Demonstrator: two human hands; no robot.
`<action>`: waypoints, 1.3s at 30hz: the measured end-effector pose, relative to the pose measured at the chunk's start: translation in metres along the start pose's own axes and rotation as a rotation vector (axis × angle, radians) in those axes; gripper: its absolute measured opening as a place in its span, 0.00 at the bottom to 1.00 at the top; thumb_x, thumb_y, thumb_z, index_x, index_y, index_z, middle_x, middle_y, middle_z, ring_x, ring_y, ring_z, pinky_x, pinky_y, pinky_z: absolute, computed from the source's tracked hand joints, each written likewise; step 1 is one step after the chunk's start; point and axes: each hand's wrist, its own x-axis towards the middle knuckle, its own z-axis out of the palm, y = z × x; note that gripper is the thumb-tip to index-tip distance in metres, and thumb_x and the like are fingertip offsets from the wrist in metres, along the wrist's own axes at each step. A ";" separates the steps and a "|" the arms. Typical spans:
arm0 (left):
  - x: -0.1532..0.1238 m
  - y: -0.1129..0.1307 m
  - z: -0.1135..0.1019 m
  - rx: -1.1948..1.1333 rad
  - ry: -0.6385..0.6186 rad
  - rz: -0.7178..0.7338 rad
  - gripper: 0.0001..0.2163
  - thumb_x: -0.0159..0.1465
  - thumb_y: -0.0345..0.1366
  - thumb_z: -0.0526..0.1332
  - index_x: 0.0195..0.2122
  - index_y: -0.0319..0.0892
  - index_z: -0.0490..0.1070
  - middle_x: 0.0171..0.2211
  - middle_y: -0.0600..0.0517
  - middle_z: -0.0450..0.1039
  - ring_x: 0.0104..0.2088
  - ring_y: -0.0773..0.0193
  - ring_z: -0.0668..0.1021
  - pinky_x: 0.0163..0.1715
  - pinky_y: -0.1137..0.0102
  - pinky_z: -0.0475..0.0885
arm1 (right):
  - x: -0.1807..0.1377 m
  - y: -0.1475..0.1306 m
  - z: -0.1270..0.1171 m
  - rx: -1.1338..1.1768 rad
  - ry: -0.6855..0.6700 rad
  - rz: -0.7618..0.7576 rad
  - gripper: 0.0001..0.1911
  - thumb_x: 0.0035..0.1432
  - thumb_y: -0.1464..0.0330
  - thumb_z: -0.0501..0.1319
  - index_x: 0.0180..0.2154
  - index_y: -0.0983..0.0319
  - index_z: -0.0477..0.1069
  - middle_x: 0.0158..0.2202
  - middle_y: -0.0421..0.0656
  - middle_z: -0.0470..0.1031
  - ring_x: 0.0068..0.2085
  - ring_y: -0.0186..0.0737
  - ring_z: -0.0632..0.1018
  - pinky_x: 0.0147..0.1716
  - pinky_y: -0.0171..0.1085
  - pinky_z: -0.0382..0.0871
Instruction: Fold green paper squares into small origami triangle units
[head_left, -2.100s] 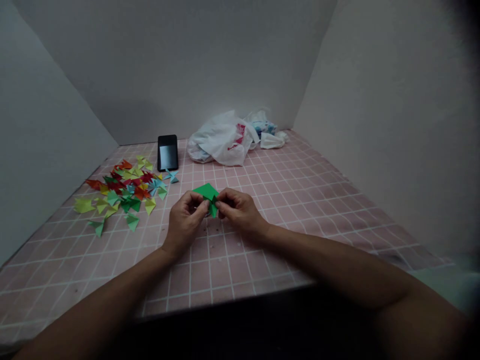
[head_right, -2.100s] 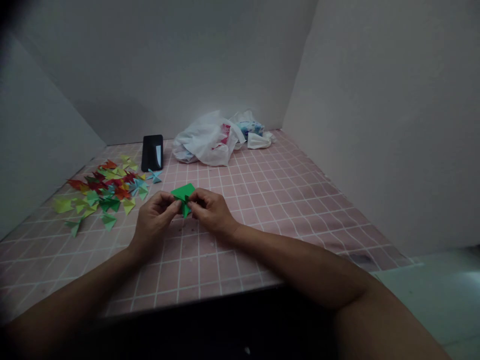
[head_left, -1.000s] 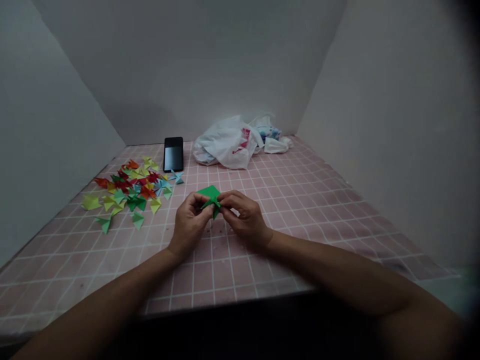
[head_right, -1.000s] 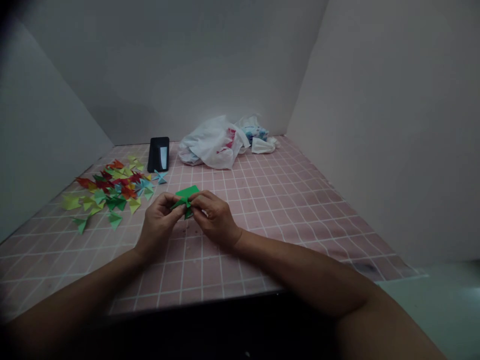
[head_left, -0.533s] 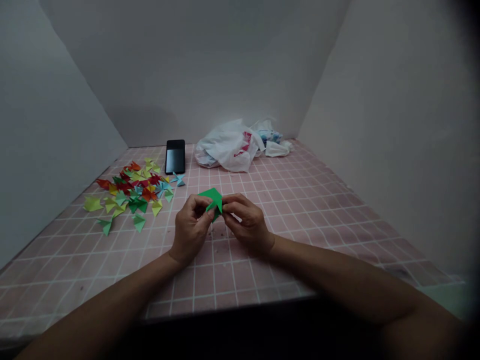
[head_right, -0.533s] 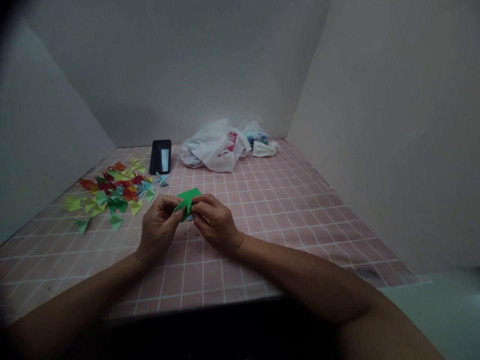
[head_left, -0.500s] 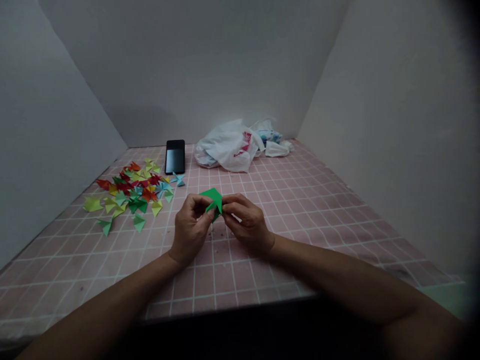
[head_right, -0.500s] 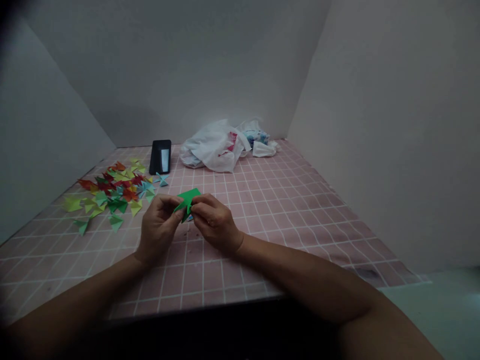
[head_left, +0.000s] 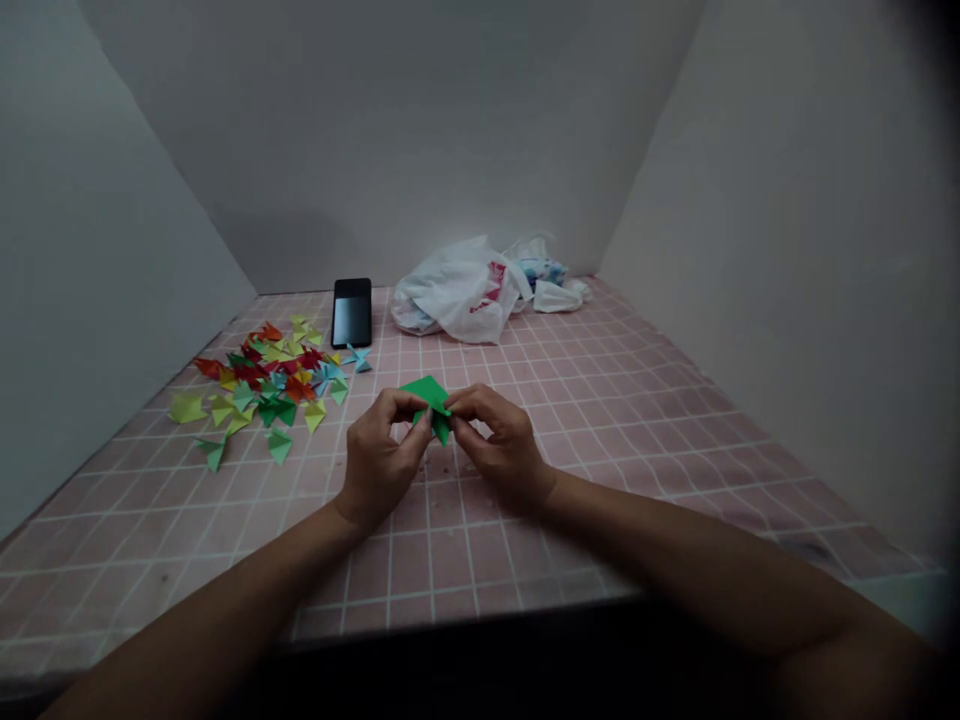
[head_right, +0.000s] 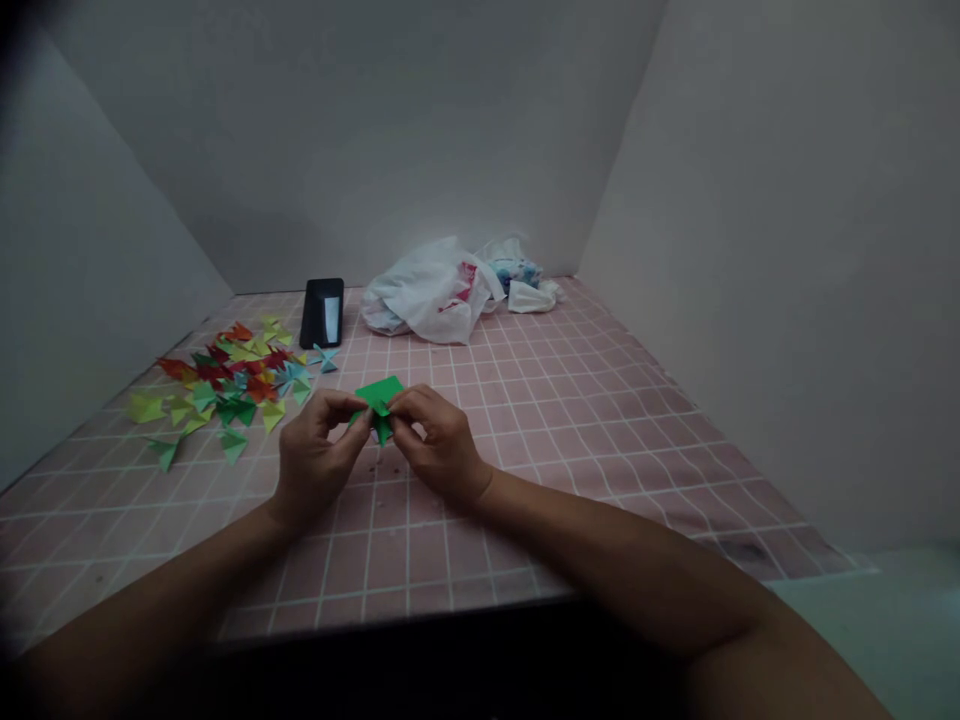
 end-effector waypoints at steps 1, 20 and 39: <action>0.000 0.000 0.000 -0.010 0.000 -0.024 0.02 0.62 0.32 0.65 0.34 0.45 0.72 0.29 0.54 0.77 0.30 0.63 0.79 0.34 0.68 0.73 | 0.000 0.001 0.000 0.021 0.000 0.043 0.06 0.63 0.74 0.59 0.34 0.58 0.70 0.34 0.42 0.75 0.37 0.39 0.77 0.39 0.41 0.73; -0.003 -0.002 0.003 0.091 -0.066 0.136 0.04 0.63 0.29 0.62 0.33 0.45 0.70 0.31 0.52 0.75 0.32 0.62 0.78 0.35 0.67 0.73 | 0.002 0.006 0.000 0.209 -0.107 0.357 0.05 0.58 0.67 0.65 0.36 0.59 0.69 0.31 0.38 0.72 0.32 0.35 0.72 0.32 0.37 0.65; -0.002 -0.003 0.005 -0.408 -0.162 -0.330 0.09 0.70 0.43 0.61 0.41 0.42 0.71 0.31 0.54 0.75 0.30 0.65 0.79 0.34 0.69 0.75 | 0.001 0.009 0.001 0.276 -0.022 0.426 0.03 0.57 0.70 0.59 0.35 0.59 0.71 0.33 0.40 0.75 0.35 0.39 0.76 0.37 0.40 0.72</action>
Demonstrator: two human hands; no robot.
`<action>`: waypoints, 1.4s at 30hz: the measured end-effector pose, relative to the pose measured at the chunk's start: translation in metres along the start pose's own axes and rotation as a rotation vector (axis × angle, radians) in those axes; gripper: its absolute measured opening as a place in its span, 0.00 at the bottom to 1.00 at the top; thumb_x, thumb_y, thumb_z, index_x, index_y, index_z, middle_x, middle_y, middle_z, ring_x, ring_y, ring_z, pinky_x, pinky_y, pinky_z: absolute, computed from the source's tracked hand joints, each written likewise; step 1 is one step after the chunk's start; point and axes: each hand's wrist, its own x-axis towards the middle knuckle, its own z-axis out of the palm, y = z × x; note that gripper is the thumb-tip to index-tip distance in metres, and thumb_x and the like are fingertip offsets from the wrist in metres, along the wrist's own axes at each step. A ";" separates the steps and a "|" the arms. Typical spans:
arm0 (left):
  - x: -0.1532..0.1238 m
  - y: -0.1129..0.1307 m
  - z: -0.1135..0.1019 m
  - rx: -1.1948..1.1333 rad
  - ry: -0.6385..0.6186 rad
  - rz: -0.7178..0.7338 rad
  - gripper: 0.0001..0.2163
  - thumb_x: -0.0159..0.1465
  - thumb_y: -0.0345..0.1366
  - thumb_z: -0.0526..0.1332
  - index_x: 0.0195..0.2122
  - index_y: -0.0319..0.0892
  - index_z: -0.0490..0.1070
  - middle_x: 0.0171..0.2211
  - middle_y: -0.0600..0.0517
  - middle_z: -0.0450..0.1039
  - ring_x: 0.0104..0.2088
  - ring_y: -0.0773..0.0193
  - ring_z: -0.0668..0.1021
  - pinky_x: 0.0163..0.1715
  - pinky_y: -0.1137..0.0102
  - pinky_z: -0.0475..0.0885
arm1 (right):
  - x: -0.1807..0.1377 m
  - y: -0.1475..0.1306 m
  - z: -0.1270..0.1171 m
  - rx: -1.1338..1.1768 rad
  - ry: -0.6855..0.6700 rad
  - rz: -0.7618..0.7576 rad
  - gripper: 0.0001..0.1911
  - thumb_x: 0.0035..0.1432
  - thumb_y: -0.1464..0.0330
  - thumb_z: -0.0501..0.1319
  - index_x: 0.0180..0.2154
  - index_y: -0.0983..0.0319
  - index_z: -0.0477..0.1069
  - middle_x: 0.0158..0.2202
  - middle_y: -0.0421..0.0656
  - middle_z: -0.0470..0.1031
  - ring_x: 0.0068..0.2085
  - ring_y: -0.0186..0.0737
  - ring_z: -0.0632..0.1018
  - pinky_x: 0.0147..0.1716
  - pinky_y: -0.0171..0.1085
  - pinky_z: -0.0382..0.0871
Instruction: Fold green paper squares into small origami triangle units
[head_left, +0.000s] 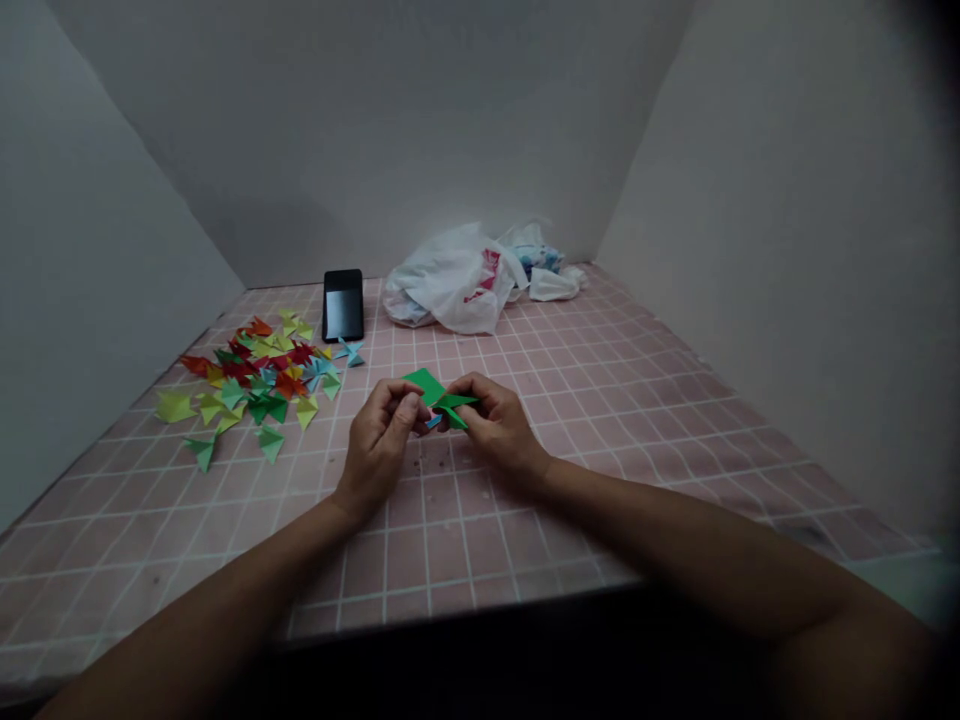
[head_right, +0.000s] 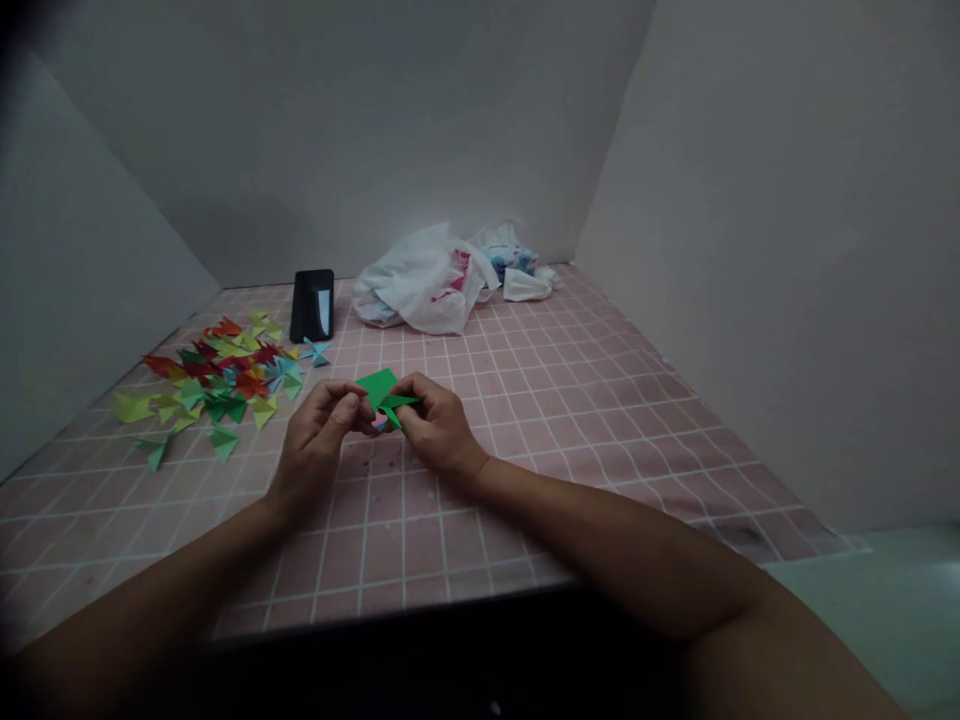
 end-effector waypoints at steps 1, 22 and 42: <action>0.002 -0.001 0.000 -0.030 -0.027 -0.066 0.10 0.69 0.44 0.62 0.40 0.41 0.72 0.31 0.54 0.75 0.30 0.65 0.79 0.34 0.69 0.75 | 0.001 0.001 -0.001 0.008 -0.011 0.003 0.04 0.56 0.70 0.59 0.35 0.59 0.71 0.33 0.40 0.75 0.35 0.39 0.76 0.37 0.40 0.72; 0.010 0.001 -0.003 -0.167 -0.008 -0.114 0.11 0.58 0.39 0.73 0.34 0.41 0.73 0.28 0.56 0.74 0.27 0.68 0.78 0.31 0.72 0.74 | 0.006 0.004 -0.001 0.153 -0.110 0.046 0.05 0.57 0.70 0.61 0.38 0.59 0.71 0.35 0.40 0.75 0.36 0.38 0.78 0.38 0.40 0.76; 0.010 0.002 -0.003 -0.060 0.089 0.048 0.06 0.61 0.35 0.68 0.36 0.44 0.72 0.32 0.55 0.73 0.32 0.67 0.77 0.34 0.72 0.77 | 0.009 0.003 -0.003 0.113 -0.051 0.131 0.11 0.51 0.72 0.59 0.38 0.59 0.68 0.29 0.36 0.73 0.25 0.31 0.72 0.23 0.32 0.68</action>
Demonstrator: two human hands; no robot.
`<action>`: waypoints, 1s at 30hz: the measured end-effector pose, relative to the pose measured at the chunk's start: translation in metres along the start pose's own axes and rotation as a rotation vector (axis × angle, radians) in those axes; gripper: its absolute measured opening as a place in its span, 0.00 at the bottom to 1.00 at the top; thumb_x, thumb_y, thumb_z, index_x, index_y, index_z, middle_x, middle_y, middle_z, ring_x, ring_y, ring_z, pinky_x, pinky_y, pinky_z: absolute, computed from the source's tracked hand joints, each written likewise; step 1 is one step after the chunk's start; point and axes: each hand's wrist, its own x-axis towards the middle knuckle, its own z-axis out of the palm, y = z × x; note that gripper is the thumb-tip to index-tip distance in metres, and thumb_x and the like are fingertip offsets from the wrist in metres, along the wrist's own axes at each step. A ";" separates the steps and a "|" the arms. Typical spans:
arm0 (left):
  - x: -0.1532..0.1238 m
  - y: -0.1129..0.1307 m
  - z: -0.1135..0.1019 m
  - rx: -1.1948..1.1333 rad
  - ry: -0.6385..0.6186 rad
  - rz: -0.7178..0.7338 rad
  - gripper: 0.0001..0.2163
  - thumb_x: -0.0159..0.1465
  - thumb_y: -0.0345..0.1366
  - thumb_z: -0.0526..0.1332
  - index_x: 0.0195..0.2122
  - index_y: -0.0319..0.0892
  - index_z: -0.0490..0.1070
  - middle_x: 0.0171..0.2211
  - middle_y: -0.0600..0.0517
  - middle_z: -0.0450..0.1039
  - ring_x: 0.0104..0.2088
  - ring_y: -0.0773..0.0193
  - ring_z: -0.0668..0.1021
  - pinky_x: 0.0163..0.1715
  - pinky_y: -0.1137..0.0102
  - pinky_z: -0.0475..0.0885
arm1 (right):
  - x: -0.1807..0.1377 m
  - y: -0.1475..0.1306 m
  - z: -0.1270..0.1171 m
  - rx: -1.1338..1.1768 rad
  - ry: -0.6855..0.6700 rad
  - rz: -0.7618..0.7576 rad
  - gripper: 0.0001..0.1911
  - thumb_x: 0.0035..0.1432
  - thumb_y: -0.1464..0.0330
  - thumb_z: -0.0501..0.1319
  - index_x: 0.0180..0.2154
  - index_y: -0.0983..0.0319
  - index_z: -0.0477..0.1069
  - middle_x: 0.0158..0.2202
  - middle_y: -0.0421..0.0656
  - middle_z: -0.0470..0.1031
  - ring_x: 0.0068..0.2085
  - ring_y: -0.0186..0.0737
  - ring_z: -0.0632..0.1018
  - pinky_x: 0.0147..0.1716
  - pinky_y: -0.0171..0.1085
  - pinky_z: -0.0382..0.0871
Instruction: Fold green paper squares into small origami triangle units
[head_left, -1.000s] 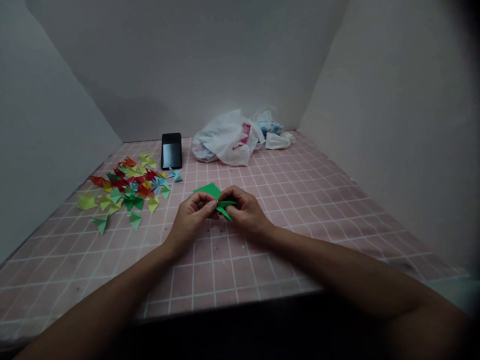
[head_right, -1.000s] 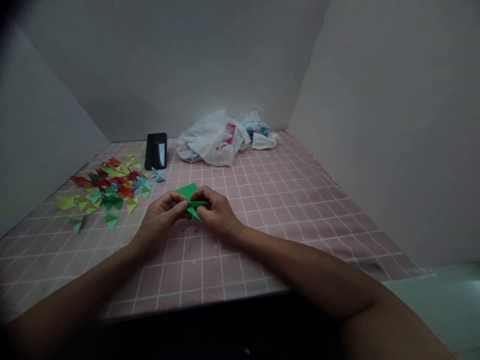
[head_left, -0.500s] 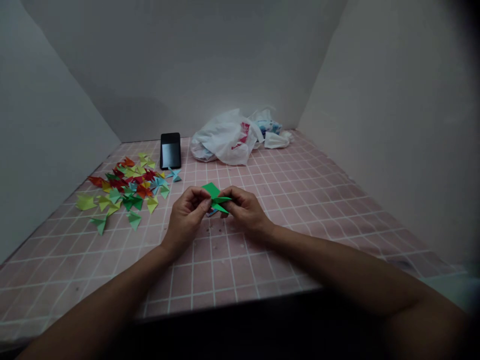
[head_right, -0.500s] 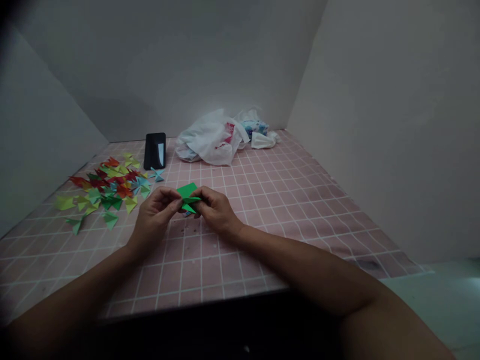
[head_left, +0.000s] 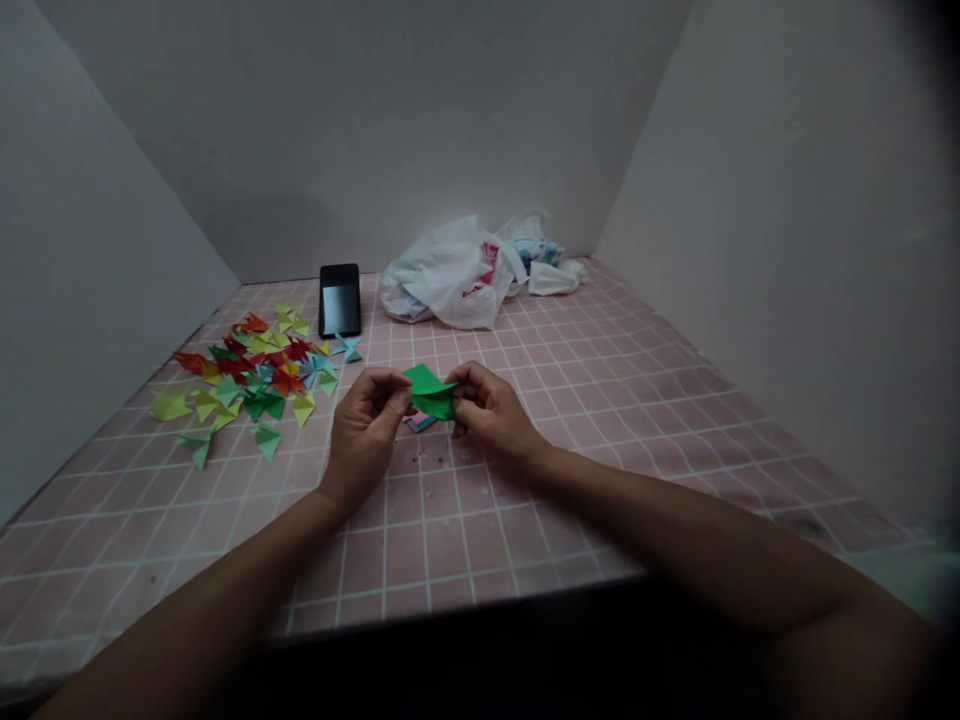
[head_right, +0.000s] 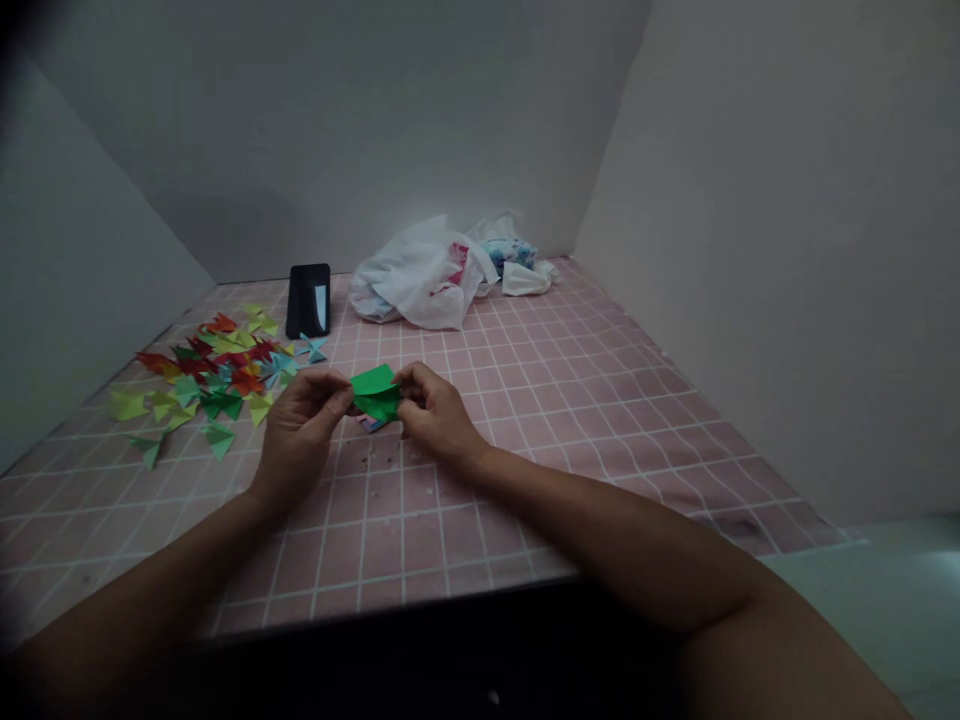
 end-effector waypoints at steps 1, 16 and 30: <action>0.000 0.000 0.000 0.003 0.005 0.000 0.06 0.62 0.35 0.68 0.36 0.44 0.72 0.33 0.55 0.73 0.32 0.66 0.77 0.34 0.71 0.77 | 0.000 0.000 0.000 0.010 -0.003 0.011 0.11 0.50 0.72 0.58 0.38 0.59 0.68 0.29 0.36 0.73 0.24 0.31 0.72 0.22 0.33 0.68; 0.007 -0.006 -0.007 0.003 0.034 -0.092 0.08 0.60 0.38 0.69 0.37 0.43 0.72 0.33 0.55 0.73 0.30 0.66 0.77 0.34 0.70 0.77 | -0.001 -0.001 -0.004 -0.106 0.062 -0.073 0.10 0.55 0.70 0.59 0.41 0.58 0.66 0.24 0.31 0.67 0.23 0.32 0.70 0.25 0.34 0.64; 0.006 -0.006 -0.006 0.187 -0.089 -0.210 0.05 0.55 0.37 0.68 0.31 0.43 0.79 0.29 0.52 0.77 0.30 0.62 0.76 0.29 0.71 0.69 | -0.001 -0.003 -0.004 -0.226 -0.087 -0.075 0.11 0.56 0.70 0.61 0.43 0.58 0.66 0.27 0.34 0.68 0.27 0.34 0.70 0.29 0.35 0.63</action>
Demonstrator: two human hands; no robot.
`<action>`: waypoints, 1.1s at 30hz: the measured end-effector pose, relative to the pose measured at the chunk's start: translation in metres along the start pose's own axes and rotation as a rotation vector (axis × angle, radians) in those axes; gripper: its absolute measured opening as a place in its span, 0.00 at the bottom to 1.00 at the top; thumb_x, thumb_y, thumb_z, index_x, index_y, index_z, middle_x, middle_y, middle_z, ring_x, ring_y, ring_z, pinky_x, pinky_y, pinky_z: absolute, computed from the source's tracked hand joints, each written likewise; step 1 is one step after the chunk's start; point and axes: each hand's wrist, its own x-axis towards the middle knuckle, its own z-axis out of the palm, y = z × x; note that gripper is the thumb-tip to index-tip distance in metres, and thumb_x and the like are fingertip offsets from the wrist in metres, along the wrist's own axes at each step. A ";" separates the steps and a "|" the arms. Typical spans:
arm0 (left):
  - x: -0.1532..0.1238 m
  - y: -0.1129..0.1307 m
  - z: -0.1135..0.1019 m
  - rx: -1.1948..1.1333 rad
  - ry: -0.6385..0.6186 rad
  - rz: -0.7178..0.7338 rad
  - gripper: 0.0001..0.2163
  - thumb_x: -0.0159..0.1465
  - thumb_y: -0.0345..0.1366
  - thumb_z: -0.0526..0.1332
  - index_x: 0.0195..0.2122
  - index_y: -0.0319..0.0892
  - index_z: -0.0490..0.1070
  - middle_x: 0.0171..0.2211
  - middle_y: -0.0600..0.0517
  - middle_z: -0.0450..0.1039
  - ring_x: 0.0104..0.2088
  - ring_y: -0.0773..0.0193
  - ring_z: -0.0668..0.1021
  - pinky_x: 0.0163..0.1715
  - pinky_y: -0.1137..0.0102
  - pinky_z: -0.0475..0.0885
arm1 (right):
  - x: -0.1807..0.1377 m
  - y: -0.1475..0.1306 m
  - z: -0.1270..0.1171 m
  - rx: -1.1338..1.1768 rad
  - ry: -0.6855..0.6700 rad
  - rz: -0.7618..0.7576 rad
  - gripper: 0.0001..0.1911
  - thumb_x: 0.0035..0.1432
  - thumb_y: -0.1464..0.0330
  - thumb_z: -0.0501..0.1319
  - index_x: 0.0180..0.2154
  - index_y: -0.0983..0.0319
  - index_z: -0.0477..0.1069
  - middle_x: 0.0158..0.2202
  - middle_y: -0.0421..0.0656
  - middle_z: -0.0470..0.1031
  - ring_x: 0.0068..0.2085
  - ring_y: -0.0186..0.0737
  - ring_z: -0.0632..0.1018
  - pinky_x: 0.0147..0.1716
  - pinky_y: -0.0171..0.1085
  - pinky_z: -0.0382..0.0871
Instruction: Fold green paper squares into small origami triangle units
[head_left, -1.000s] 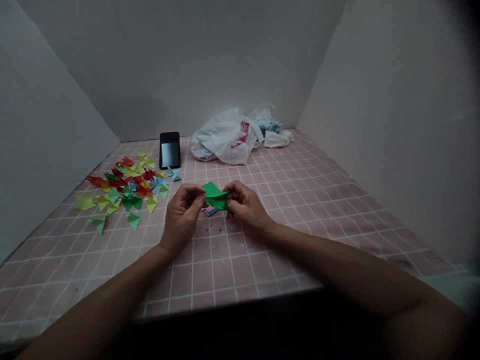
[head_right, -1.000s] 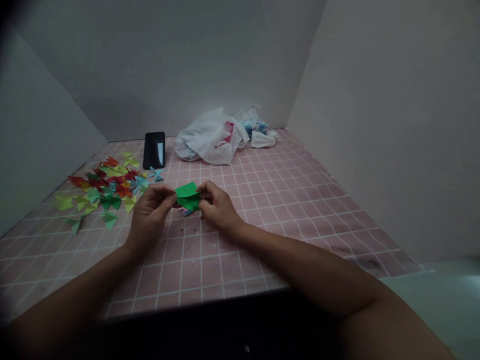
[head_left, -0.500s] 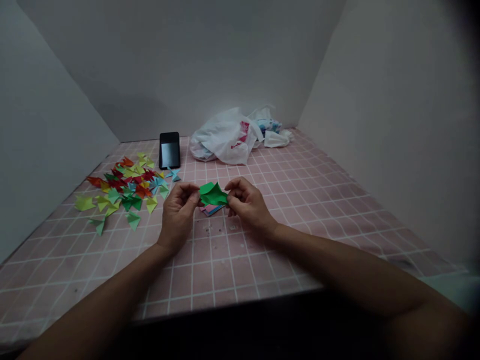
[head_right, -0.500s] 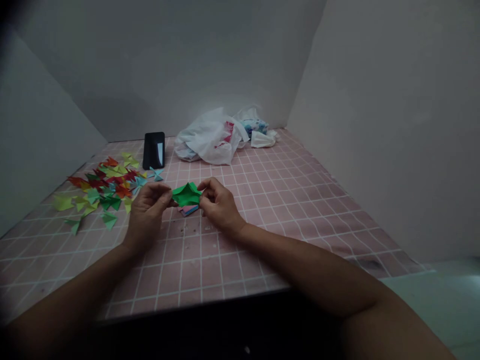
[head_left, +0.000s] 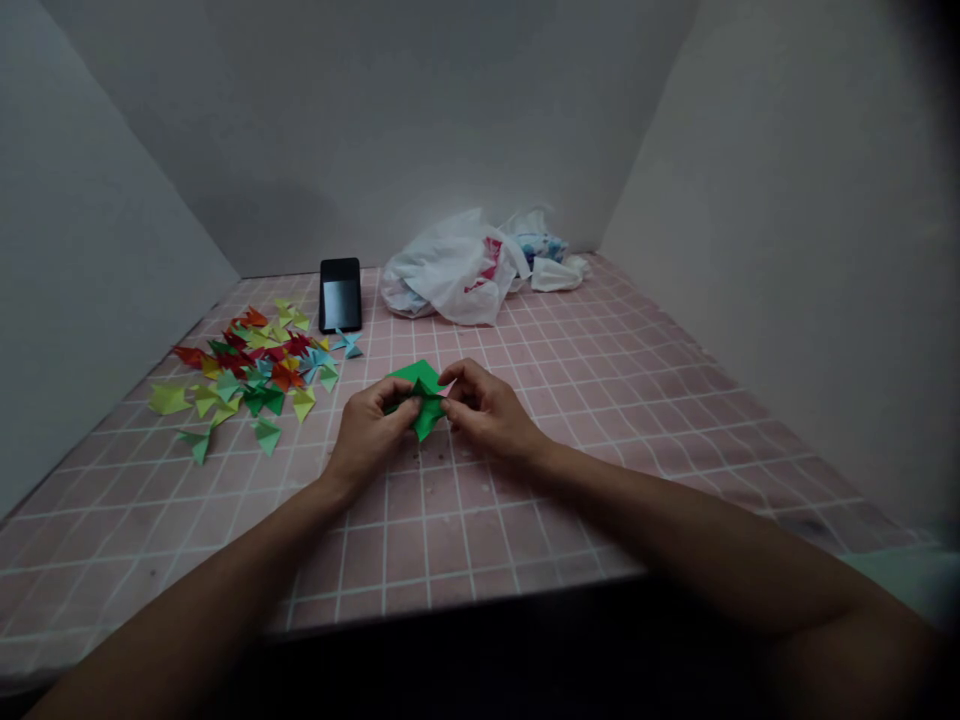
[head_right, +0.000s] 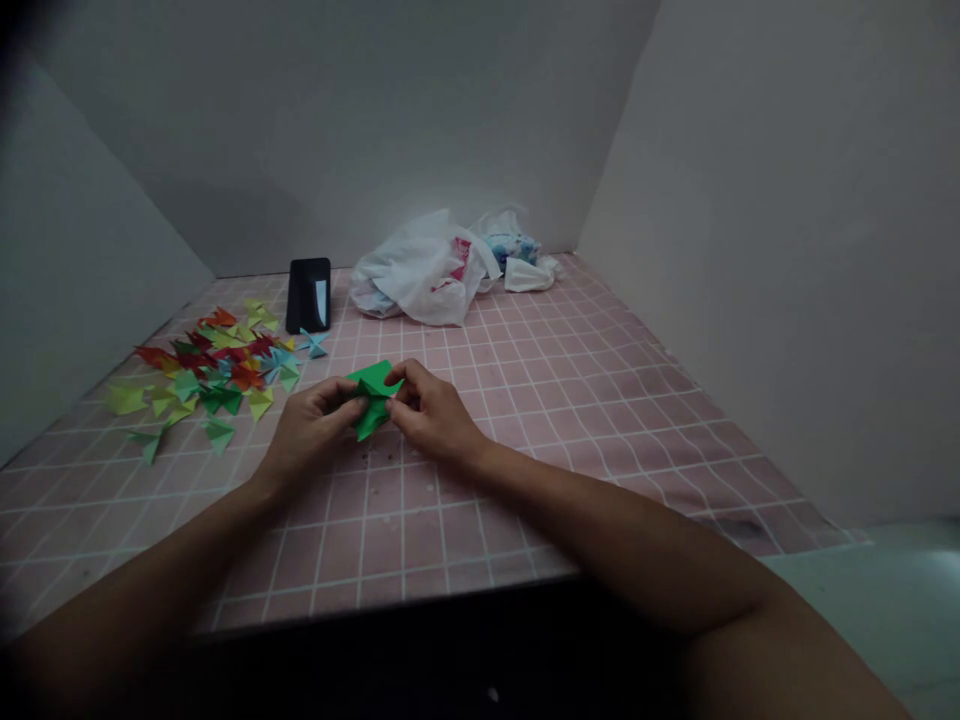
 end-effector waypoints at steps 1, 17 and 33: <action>-0.001 -0.001 0.001 -0.005 -0.007 -0.004 0.06 0.56 0.38 0.68 0.32 0.43 0.79 0.30 0.52 0.78 0.31 0.62 0.76 0.30 0.71 0.70 | 0.000 0.001 0.001 0.065 -0.009 0.039 0.12 0.56 0.69 0.62 0.43 0.58 0.66 0.27 0.34 0.68 0.27 0.34 0.71 0.29 0.35 0.64; -0.004 -0.003 0.003 -0.054 -0.089 -0.034 0.09 0.60 0.42 0.66 0.35 0.43 0.76 0.30 0.52 0.76 0.28 0.63 0.77 0.27 0.71 0.73 | 0.001 0.000 -0.001 0.328 -0.061 0.115 0.08 0.58 0.63 0.65 0.36 0.61 0.72 0.30 0.38 0.73 0.29 0.32 0.74 0.31 0.35 0.70; -0.006 -0.002 0.003 -0.043 -0.071 -0.002 0.09 0.62 0.42 0.66 0.35 0.42 0.75 0.29 0.52 0.74 0.28 0.65 0.76 0.27 0.72 0.73 | 0.002 -0.001 0.002 0.353 -0.083 0.098 0.10 0.52 0.69 0.67 0.36 0.60 0.69 0.30 0.36 0.72 0.29 0.32 0.75 0.30 0.35 0.70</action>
